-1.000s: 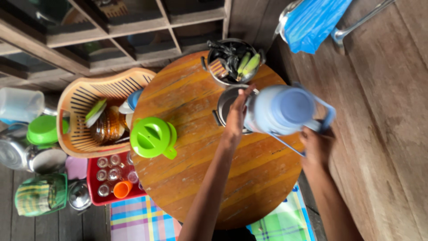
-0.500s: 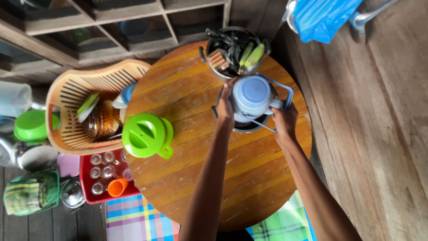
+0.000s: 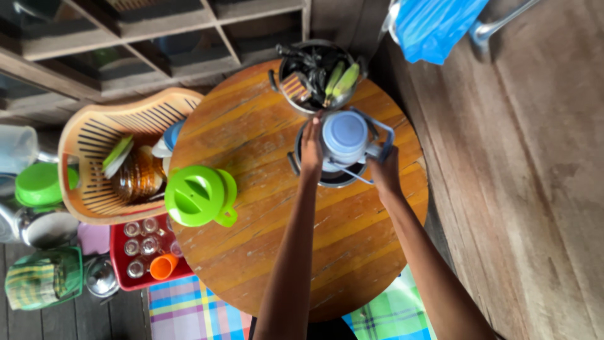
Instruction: The person organizes various containers and household items on a wooden table, including moving a water jug, stacking lunch boxes, and placing bowls and bottles. The person then moves to a charcoal stove to pick up a discarded plastic wrapper and throws it out a window.
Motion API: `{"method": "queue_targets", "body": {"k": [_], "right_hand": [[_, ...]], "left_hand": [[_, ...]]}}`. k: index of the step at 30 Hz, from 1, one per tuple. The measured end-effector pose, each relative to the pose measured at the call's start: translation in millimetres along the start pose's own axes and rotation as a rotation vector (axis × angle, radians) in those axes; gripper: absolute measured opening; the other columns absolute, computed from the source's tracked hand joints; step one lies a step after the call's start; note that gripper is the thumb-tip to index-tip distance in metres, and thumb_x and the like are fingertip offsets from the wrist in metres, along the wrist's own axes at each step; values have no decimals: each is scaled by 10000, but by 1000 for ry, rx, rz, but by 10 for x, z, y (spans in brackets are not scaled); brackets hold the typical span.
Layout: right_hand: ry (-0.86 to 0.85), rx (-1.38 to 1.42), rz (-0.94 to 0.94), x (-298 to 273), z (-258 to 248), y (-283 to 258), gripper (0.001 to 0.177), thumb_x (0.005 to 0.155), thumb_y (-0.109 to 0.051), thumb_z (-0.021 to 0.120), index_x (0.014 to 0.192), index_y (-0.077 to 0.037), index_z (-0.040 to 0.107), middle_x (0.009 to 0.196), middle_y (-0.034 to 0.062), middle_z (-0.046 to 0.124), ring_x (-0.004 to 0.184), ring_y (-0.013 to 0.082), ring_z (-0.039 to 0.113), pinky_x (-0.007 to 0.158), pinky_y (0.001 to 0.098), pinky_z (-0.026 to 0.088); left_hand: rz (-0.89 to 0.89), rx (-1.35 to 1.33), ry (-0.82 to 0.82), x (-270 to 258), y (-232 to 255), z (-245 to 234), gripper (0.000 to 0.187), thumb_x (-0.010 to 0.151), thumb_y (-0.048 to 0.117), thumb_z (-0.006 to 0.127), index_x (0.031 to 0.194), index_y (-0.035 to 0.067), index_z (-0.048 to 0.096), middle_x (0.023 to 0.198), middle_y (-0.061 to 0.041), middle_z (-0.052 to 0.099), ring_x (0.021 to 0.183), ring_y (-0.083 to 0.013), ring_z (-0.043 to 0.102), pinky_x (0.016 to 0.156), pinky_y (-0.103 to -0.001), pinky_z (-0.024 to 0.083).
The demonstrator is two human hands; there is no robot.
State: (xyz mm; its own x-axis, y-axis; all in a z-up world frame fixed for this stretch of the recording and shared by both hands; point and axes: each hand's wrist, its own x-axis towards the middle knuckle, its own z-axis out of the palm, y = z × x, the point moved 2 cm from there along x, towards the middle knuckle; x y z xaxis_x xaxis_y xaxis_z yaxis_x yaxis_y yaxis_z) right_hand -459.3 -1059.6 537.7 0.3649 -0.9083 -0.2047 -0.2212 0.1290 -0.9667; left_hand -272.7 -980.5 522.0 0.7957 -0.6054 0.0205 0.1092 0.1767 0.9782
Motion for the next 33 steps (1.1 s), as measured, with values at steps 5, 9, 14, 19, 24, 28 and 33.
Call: {"method": "queue_targets", "body": {"k": [5,9,14,19,24,28,33], "right_hand": [[28,-249,-697,-592,11,-709,658,1079,-296,584,1529,95,305,1535,298,367,1448,372,376,1197,478,309],[-50,-260,-714,-609,267,-1241,546,1129,-387,443,1525,-10,438,1585,236,432,1488,376,418,1209,449,355],[-168,-228,-563,-332,406,-1126,467,1126,-329,379,1487,-64,516,1497,186,556,1368,339,548,1140,416,423],[-178,-207,-629,-33,366,-773,461,1122,-308,382,1484,-51,507,1475,191,577,1342,323,575,1110,393,440],[-75,-120,-193,191,130,-532,460,1175,-379,419,1402,-16,586,1274,202,624,1043,368,628,913,440,480],[-80,103,-672,-520,-325,-661,262,1171,-212,591,1257,24,517,1217,118,594,1111,184,603,1024,335,503],[-377,-58,-335,-1453,19,-497,259,1120,-216,561,1156,19,665,984,131,719,892,189,703,840,303,577]], "left_hand": [[207,293,120,-524,632,174,519,1101,411,403,1436,61,589,1509,-220,541,1438,-367,453,1202,-434,306],[281,297,100,-689,922,291,462,1088,330,484,1454,62,572,1522,-233,516,1469,-403,409,1206,-477,292],[295,240,92,-644,904,279,420,1045,309,561,1389,72,601,1454,-205,596,1399,-371,534,1187,-444,386],[203,260,96,-540,749,320,463,1014,333,563,1407,91,601,1460,-203,596,1368,-360,563,1144,-409,434],[203,228,165,-807,857,3,804,927,283,719,1589,79,310,1595,-249,393,1519,-368,328,1202,-413,292],[219,55,260,-1538,1011,-886,807,988,264,702,1631,102,242,1703,-206,264,1565,-315,272,1231,-412,269],[-126,-181,560,-3020,1138,-2218,828,927,256,680,1627,177,245,1595,-239,401,1411,-322,490,1103,-418,453]]}}
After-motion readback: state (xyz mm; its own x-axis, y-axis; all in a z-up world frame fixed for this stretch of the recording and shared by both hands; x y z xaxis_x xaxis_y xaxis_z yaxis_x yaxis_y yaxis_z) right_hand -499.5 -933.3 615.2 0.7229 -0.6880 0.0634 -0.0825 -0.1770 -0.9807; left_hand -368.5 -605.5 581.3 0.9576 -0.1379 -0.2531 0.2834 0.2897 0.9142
